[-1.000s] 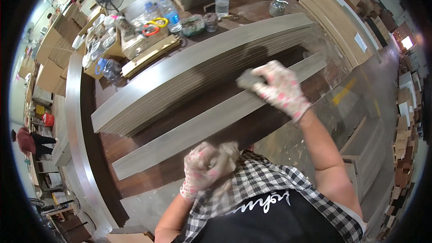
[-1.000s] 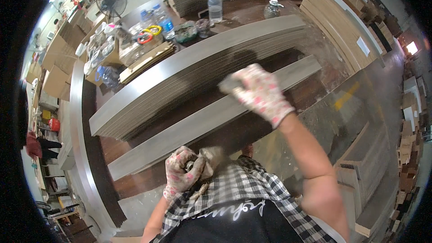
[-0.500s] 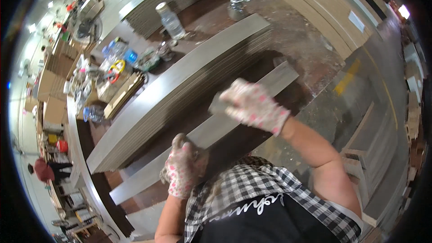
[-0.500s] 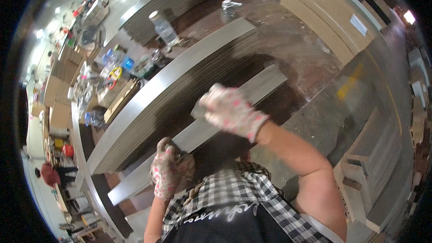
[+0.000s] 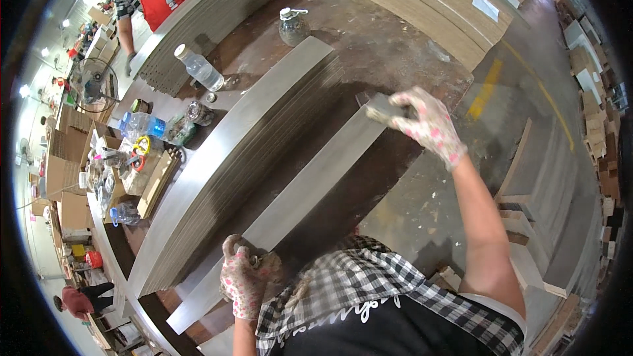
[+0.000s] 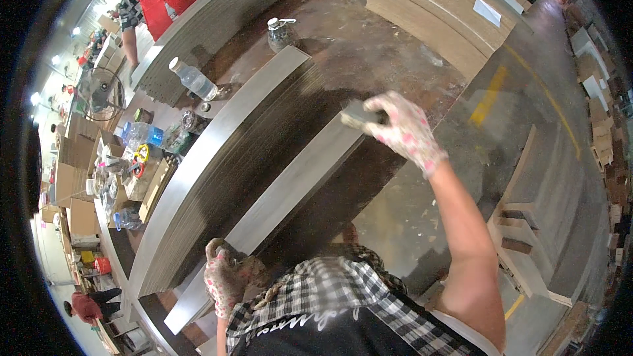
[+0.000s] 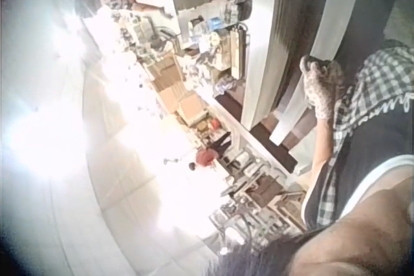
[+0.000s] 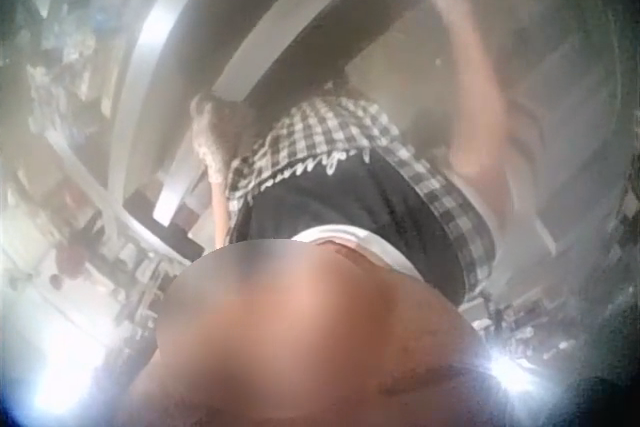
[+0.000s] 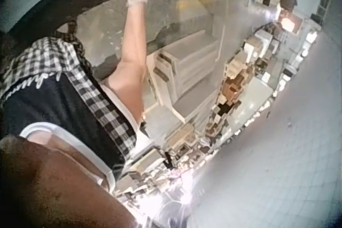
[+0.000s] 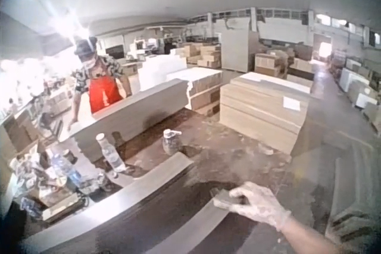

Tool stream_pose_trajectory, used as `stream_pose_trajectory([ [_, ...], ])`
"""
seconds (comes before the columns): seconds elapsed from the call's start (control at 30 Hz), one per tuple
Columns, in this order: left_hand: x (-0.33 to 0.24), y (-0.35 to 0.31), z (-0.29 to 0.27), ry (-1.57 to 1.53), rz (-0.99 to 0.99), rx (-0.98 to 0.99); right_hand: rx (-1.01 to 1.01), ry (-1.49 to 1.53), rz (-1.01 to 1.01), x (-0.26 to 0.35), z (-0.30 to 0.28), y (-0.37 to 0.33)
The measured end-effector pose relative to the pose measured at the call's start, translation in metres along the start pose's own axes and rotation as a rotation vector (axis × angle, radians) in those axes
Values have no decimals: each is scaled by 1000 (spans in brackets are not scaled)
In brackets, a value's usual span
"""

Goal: The person wipes several long wooden planks using a cloth, handling them one at a time and moving them across a workbench.

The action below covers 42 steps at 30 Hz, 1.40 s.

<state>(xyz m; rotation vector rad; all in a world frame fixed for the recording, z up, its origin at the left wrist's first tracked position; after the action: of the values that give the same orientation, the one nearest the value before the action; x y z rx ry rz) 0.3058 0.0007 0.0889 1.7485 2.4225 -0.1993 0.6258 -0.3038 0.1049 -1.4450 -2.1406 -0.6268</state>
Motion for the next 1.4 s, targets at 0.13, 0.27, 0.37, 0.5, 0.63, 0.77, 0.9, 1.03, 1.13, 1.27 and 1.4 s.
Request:
stream_pose_trajectory([
  [0.13,3,-3,1,-105,50,-106,-28,25,21,-44,-14,-53],
  [0.27,12,-5,-21,-397,104,-350,-180,618,154,-34,6,-54],
  [0.37,36,-9,-40,-592,-11,-626,-153,1074,-38,51,41,-57],
  [0.5,5,2,-51,-355,280,-689,17,1395,12,139,136,-77],
  [0.63,18,-27,-5,34,180,-403,52,1109,-59,172,179,-100],
  [0.77,108,-99,-14,79,-43,-357,-24,1066,-49,151,175,-87],
  [0.9,242,-199,-31,192,-341,-519,-95,895,25,135,180,-78],
  [1.03,416,-341,-6,-420,-804,-774,-146,844,-34,142,185,-74],
  [1.13,421,-368,-69,30,-780,-768,-143,852,-52,133,189,-63],
  [1.27,323,-297,-117,232,-391,-702,-156,816,-39,137,182,-75],
  [1.4,237,-198,-50,99,-178,-443,-133,874,-23,143,186,-76],
])
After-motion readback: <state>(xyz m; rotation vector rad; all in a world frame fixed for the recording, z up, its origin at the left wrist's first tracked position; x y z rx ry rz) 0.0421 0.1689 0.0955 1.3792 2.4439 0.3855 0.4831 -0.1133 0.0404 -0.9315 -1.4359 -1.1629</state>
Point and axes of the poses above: each hand's wrist, its own y-axis towards the middle knuckle, its own z-axis out of the palm, x = y × z, the point moved 6 cm from there along y, towards the middle knuckle, and after that the axes turned 10 degrees about z, right-handed, at the moved point
